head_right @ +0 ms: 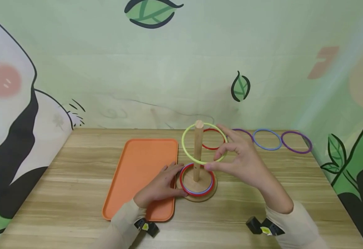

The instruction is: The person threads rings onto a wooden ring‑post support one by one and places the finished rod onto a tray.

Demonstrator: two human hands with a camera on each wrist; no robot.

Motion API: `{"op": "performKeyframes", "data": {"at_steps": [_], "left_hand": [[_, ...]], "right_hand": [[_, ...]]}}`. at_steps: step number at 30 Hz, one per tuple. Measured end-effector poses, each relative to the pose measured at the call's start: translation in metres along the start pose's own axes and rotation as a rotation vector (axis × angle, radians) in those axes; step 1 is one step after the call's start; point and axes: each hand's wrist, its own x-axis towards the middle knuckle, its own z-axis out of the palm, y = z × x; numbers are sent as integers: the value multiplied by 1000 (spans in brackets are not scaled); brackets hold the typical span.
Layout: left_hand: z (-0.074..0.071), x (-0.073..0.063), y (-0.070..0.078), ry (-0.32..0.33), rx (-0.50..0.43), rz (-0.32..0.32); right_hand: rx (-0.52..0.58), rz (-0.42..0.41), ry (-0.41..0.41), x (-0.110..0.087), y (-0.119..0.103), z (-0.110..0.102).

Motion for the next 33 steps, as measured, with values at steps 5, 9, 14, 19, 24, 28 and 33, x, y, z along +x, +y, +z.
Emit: {"op": "performKeyframes", "data": {"at_steps": [5, 9, 14, 19, 24, 28, 33], "left_hand": [[1, 0, -1, -4, 7, -2], [2, 1, -3, -4, 13, -1], [3, 2, -3, -3, 28, -4], [2, 1, -3, 8, 22, 14], [2, 1, -3, 8, 13, 15], [2, 1, -3, 6, 16, 12], [2, 0, -3, 4, 17, 11]], "right_hand": [[-11, 6, 0, -4, 3, 2], [-7, -2, 0, -7, 7, 5], [-2, -1, 3, -11, 13, 10], [16, 7, -19, -12, 17, 15], [23, 25, -34, -15, 21, 19], [11, 44, -40, -17, 23, 22], [-3, 51, -44, -18, 25, 25]]}}
